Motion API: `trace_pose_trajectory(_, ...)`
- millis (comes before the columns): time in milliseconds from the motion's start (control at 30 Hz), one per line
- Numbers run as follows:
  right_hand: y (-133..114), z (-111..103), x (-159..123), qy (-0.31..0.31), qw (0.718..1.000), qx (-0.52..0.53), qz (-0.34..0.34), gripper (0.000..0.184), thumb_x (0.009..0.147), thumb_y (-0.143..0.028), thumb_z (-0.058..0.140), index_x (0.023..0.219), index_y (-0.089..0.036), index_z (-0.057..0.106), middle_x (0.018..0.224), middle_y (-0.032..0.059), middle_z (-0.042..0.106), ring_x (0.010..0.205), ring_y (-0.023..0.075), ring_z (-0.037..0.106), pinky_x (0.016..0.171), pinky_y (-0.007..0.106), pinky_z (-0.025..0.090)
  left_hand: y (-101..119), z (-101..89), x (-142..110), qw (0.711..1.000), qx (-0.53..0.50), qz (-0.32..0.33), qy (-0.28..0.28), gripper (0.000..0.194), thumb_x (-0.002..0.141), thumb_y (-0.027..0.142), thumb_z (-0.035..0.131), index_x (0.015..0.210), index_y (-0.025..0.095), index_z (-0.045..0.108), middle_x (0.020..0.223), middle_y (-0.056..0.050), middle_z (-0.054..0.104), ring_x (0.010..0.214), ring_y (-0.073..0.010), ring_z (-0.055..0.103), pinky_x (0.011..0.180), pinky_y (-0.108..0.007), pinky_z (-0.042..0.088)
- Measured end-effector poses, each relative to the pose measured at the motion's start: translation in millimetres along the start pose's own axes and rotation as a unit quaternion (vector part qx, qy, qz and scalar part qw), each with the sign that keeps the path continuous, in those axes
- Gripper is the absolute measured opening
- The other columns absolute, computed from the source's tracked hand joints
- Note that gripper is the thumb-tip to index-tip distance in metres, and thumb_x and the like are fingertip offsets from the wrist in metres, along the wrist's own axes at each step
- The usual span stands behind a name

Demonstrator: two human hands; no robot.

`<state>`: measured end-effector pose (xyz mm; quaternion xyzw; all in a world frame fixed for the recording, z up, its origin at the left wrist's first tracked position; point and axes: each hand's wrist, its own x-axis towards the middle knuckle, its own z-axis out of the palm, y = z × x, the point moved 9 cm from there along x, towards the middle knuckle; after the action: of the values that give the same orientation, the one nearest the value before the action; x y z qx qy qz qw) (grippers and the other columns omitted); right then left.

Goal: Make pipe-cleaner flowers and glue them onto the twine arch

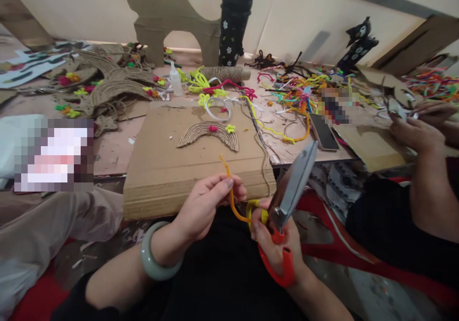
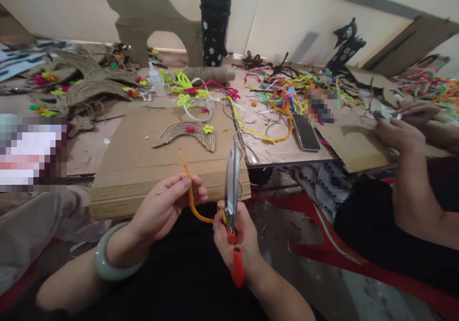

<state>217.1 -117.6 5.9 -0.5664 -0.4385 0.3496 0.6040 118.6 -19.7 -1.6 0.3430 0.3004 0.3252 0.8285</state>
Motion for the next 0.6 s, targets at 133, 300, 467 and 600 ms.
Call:
trace_pose_trajectory(133, 6.0, 4.9, -1.6, -0.039, 0.997, -0.067, 0.012, 0.019, 0.089, -0.029, 0.052, 0.108, -0.028, 0.050, 0.073, -0.0027, 0.053, 0.055, 0.0094, 0.048, 0.051, 0.022, 0.044, 6.8, -6.2, 2.9, 0.999, -0.052, 0.000, 0.016, 0.022, 0.075, 0.037, 0.069, 0.082, 0.016, 0.070, 0.060, 0.001, 0.062, 0.056, -0.0099, 0.058, 0.057, -0.021, 0.048)
trace_pose_trajectory(300, -1.6, -12.0, 1.8, -0.131, 0.958, -0.254, 0.018, 0.041, 0.077, -0.033, 0.068, 0.114, -0.027, 0.053, 0.083, 0.0006, 0.060, 0.066, 0.0136, 0.056, 0.058, 0.023, 0.048, 18.9, -8.1, 0.2, 0.999, -0.010, 0.035, -0.002, 0.020, 0.075, 0.035, 0.070, 0.071, 0.015, 0.068, 0.046, 0.005, 0.046, 0.043, -0.0053, 0.041, 0.045, -0.017, 0.034)
trace_pose_trajectory(467, -8.4, -43.4, 1.7, -0.123, 0.917, -0.379, 0.015, 0.050, 0.075, -0.031, 0.069, 0.120, -0.027, 0.048, 0.089, 0.0020, 0.064, 0.072, 0.0173, 0.060, 0.066, 0.028, 0.051, 28.3, -13.7, -4.6, 0.992, 0.095, 0.085, 0.012, 0.022, 0.079, 0.037, 0.066, 0.075, 0.016, 0.069, 0.047, 0.004, 0.045, 0.044, -0.0074, 0.038, 0.044, -0.020, 0.031)
trace_pose_trajectory(600, -0.6, -41.3, -2.9, -0.160, 0.906, -0.391, 0.036, 0.045, 0.077, -0.032, 0.067, 0.117, -0.024, 0.049, 0.094, 0.0036, 0.064, 0.074, 0.0175, 0.061, 0.069, 0.029, 0.051, 40.1, -2.4, -8.4, 0.954, 0.260, 0.152, -0.008, 0.018, 0.083, 0.029, 0.058, 0.074, 0.017, 0.068, 0.052, 0.003, 0.049, 0.048, -0.0091, 0.042, 0.048, -0.021, 0.034)
